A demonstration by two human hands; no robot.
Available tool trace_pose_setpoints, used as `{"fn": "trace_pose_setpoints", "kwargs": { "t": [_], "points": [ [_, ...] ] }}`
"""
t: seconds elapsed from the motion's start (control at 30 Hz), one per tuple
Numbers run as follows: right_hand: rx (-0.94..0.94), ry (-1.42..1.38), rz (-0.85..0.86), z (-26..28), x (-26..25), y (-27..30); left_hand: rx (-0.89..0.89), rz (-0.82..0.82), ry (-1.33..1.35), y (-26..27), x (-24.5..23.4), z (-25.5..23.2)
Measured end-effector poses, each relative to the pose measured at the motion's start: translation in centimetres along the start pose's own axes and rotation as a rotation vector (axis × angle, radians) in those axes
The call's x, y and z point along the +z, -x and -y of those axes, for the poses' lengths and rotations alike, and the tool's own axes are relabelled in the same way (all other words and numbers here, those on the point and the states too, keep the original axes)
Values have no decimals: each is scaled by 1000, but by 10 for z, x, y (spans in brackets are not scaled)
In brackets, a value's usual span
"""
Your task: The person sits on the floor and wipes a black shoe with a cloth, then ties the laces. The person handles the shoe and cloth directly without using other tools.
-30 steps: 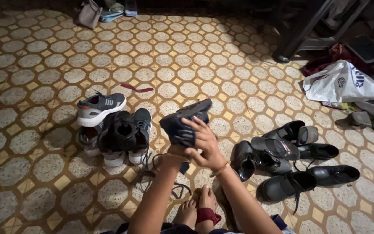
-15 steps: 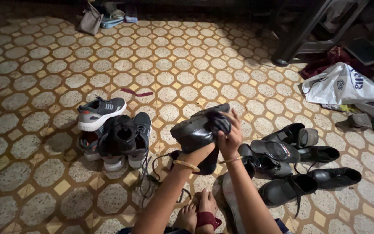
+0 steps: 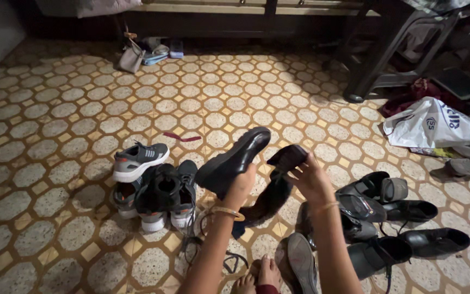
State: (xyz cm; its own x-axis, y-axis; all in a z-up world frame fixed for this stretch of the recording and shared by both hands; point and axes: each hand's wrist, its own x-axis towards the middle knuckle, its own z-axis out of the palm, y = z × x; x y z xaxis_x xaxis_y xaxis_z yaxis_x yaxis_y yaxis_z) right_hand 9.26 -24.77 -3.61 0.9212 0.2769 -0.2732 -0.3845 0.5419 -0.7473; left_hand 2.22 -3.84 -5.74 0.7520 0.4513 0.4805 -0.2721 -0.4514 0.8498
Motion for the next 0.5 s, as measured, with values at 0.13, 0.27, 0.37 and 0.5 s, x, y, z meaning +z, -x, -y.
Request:
{"fn": "trace_pose_setpoints", "kwargs": {
  "t": [0.13, 0.27, 0.37, 0.5],
  "points": [
    [-366, -320, 400, 24, 0, 20, -678, 214, 316, -13, -13, -11],
    [-628, -356, 337, -3, 1, 7, -667, 121, 512, 1, -28, -21],
    [-535, -293, 323, -28, 13, -5, 34, -10, 305, 5, -33, -23],
    [-352, -294, 347, -43, 31, 2, -671, -20, 1446, -6, -22, -25]
  ]
}}
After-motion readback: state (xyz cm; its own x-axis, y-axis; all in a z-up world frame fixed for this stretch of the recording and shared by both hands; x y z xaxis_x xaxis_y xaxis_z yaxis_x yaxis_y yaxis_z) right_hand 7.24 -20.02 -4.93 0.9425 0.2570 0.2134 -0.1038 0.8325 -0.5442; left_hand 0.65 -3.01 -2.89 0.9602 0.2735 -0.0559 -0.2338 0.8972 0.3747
